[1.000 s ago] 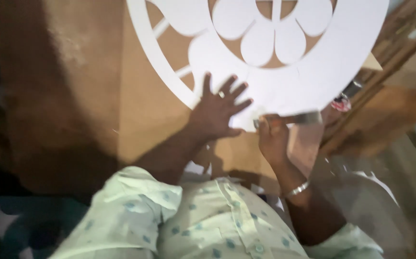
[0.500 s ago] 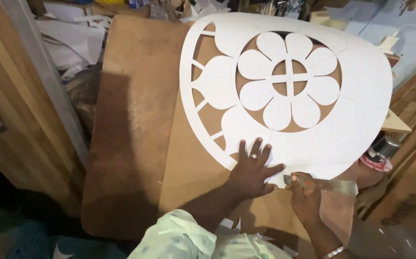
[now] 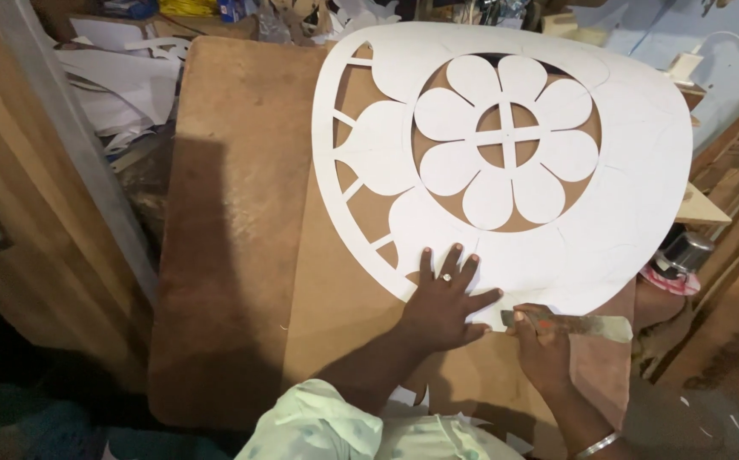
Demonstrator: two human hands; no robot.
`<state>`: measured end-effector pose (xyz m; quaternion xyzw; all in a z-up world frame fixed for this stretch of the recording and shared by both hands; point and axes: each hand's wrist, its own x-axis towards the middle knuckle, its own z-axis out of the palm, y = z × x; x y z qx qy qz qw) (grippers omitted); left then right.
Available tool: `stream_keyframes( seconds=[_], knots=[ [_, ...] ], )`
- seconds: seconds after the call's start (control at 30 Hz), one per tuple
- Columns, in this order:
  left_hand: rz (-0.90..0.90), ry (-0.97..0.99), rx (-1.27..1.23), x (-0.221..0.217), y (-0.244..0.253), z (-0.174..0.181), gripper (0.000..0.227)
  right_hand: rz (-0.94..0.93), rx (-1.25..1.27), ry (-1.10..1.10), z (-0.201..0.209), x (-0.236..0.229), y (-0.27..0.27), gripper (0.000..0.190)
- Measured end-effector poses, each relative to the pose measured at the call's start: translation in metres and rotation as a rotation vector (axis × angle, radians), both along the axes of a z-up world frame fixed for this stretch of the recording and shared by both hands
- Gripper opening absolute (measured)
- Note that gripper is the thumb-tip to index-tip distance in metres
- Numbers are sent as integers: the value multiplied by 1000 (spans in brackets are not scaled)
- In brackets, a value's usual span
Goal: Scraping and finishing the edges of a decorative circular wooden panel.
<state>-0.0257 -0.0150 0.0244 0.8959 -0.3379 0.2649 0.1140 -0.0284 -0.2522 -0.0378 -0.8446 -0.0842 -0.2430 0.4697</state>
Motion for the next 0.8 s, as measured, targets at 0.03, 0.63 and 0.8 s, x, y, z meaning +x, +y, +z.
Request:
stream_keyframes(
  seconds=[0.03,0.63,0.8],
  knots=[
    [-13,-18,-33,1,2,-3,65,18,-25,-39,-1,0,-1,20],
    [187,-175,-176,18,48,-8,71,159,105,-69,6,-6,4,23],
    [201,-183,-157,18,53,0,64,155,-397,-398,30,-6,12,13]
  ],
)
